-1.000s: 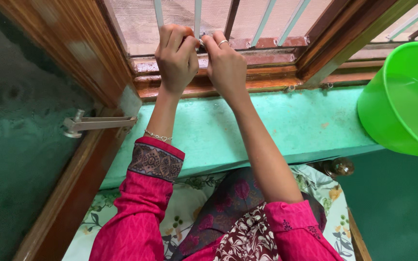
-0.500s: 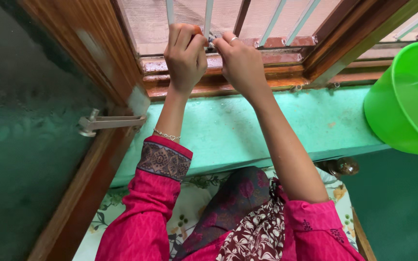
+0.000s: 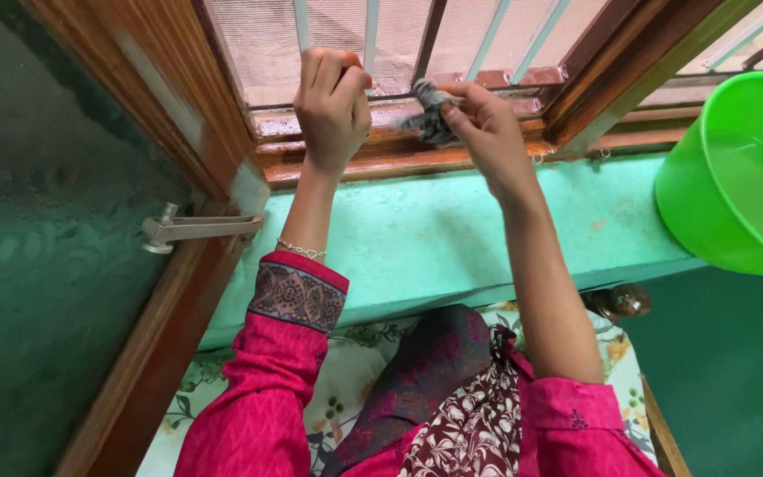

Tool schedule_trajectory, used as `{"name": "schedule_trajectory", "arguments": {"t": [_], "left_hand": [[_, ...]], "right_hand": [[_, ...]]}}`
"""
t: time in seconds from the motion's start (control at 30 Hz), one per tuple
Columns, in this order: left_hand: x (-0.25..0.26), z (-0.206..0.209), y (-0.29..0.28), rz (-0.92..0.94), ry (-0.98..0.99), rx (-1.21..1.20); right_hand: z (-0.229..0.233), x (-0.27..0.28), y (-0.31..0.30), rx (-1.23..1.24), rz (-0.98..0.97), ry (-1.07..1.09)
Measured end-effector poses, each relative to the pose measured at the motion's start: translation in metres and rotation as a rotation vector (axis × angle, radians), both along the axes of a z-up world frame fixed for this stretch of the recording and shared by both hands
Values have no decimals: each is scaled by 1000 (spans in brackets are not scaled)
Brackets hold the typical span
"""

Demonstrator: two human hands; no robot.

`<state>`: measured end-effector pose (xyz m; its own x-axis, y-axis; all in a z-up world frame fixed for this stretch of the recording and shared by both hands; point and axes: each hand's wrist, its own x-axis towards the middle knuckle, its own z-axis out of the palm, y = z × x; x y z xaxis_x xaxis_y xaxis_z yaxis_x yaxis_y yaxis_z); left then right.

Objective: The person scrubs the wooden window frame with a dark cloth, repeatedly dipping it into a green basin of water to rinse and re-wet it. They focus on the lower horizontal section of the frame, scrubbing back and forth along the wood and metal bars.

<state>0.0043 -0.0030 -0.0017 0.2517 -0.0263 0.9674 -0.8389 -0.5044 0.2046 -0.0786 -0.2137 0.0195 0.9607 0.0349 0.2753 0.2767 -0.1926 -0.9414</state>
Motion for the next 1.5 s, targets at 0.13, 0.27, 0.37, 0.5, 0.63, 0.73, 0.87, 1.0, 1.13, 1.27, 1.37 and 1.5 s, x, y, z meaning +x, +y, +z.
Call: {"name": "schedule_trajectory", "arguments": {"t": [0.13,0.27,0.37,0.5,0.63,0.73,0.87,1.0,1.13,1.27,1.37,1.5], "left_hand": [[-1,0,0,5,-41,18],[-4,4,-4,6,-67,57],[-6,4,-3,3,-56,77],[-2,1,-3,4,-31,67],[1,0,-2,4,-48,58],[-2,1,-1,5,-44,61],[-3,4,-1,6,-45,55],[-3,4,1,-9,-29,38],[-4,6,0,13,-35,45],[-5,5,3,9,-20,43],[-3,4,1,6,-29,40],[-3,3,1,-3,-31,48]], "right_hand": [[-23,6,-3,541,40,206],[-26,4,1,687,77,222],[-18,-4,9,665,48,197],[-13,-6,11,798,27,202],[-20,-3,5,809,-43,246],[-28,3,16,234,-34,-20],[-11,-1,40,-596,-298,-529],[3,12,64,-573,-298,-488],[6,41,69,-985,-374,-783],[4,59,64,-1216,-374,-813],[3,65,57,-1405,-416,-846],[6,67,46,-1460,-465,-913]]}}
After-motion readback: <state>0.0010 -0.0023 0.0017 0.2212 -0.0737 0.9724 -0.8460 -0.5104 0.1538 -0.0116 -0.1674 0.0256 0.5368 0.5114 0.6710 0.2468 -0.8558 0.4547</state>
